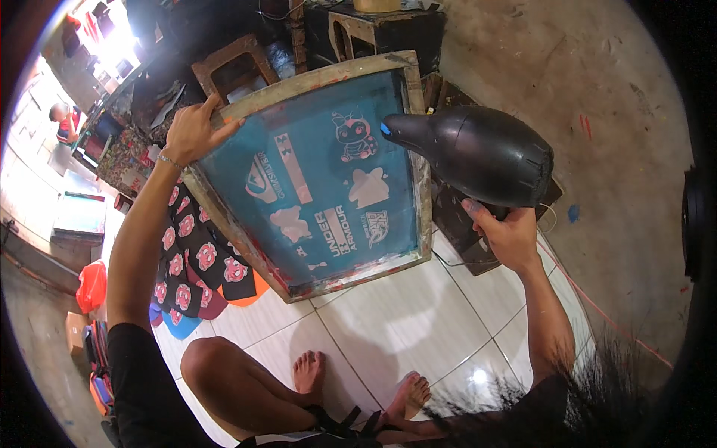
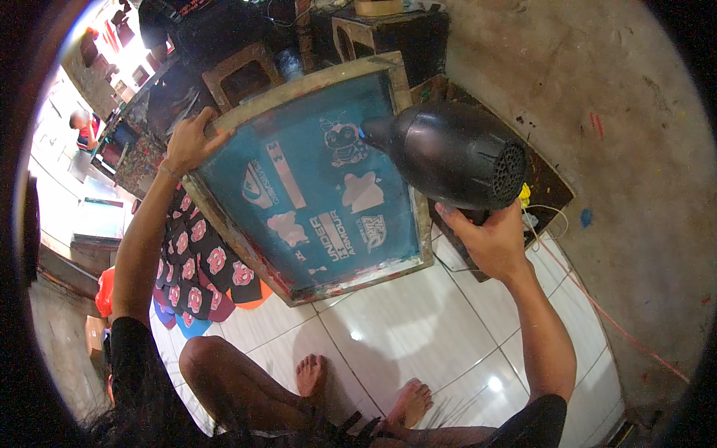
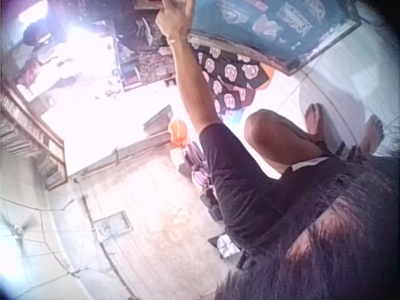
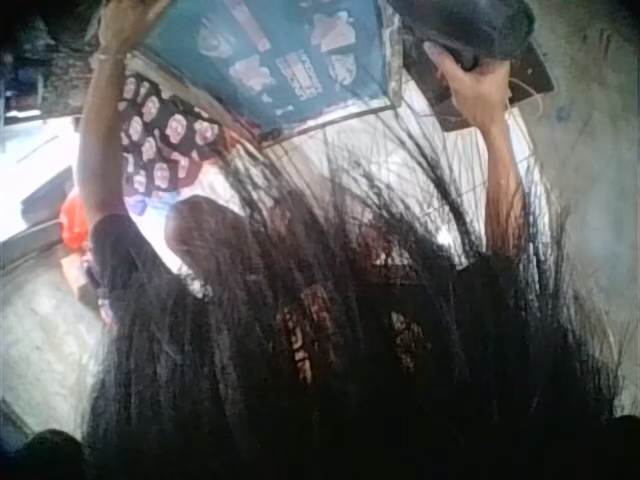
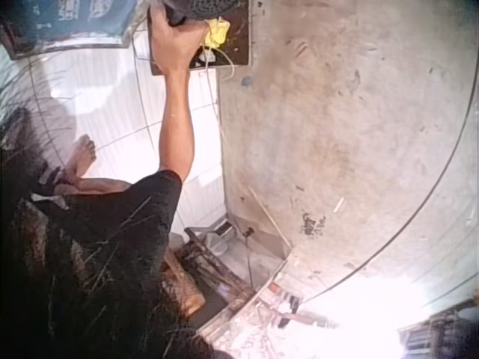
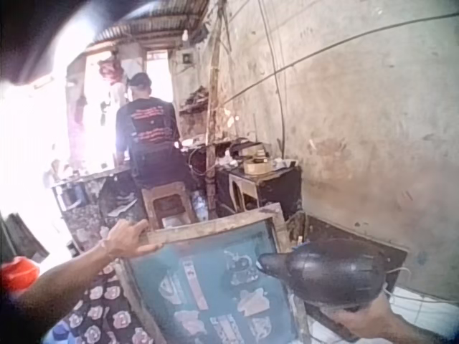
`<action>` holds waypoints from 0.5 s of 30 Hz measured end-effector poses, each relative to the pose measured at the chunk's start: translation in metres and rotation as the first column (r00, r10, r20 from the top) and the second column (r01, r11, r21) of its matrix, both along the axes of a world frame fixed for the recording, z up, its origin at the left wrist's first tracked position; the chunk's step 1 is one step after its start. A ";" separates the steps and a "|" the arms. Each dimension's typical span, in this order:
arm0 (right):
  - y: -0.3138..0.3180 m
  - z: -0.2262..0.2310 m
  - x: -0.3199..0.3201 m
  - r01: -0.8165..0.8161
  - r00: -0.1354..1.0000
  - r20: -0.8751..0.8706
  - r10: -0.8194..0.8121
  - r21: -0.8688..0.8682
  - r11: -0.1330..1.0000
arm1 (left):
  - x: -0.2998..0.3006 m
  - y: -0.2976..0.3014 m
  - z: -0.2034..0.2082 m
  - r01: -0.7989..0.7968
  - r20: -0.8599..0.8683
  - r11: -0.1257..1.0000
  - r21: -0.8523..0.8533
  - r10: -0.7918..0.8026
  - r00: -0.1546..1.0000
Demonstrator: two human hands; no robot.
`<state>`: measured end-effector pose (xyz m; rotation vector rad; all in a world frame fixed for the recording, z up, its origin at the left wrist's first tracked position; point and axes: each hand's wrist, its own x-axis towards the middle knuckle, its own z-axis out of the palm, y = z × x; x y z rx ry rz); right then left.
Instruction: The person holds a screen-printing frame and dries the emulsion or ink on it using a handheld hair dryer, moving the dryer across the screen and edges.
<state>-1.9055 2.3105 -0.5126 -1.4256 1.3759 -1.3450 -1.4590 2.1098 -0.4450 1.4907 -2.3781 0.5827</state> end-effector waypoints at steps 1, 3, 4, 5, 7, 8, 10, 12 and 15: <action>-0.001 -0.002 0.001 -0.012 1.000 0.013 0.013 -0.065 0.998 | 0.000 0.000 -0.001 -0.001 0.004 1.000 -0.007 0.001 1.000; -0.001 -0.001 0.002 -0.020 0.999 0.024 0.024 -0.129 0.991 | -0.001 0.002 -0.001 0.001 0.008 1.000 -0.014 -0.001 1.000; -0.001 -0.001 0.003 -0.016 1.000 0.011 0.017 -0.093 0.996 | -0.002 0.004 0.000 0.002 -0.005 1.000 -0.007 -0.002 1.000; -0.002 -0.001 0.004 -0.013 1.000 0.004 0.013 -0.074 0.997 | -0.002 0.005 0.000 0.003 -0.018 1.000 0.000 -0.003 1.000; -0.003 0.000 0.005 -0.041 0.999 0.004 0.041 -0.080 0.996 | -0.002 0.006 0.001 -0.008 -0.014 1.000 0.007 0.008 1.000; -0.003 0.000 0.005 -0.072 0.997 0.009 0.073 -0.105 0.992 | -0.002 0.006 0.000 -0.019 -0.009 1.000 0.013 0.019 1.000; -0.004 -0.003 0.006 -0.078 0.997 0.012 0.080 -0.140 0.987 | -0.001 0.005 0.000 -0.009 -0.006 1.000 0.000 0.009 1.000; -0.005 -0.002 0.004 -0.082 0.996 0.014 0.086 -0.176 0.981 | -0.001 0.004 0.000 0.002 -0.003 1.000 -0.015 -0.002 1.000; -0.005 0.003 0.000 -0.111 0.980 -0.185 0.080 -0.163 0.980 | -0.002 0.006 -0.002 0.018 -0.018 0.999 -0.044 -0.018 1.000</action>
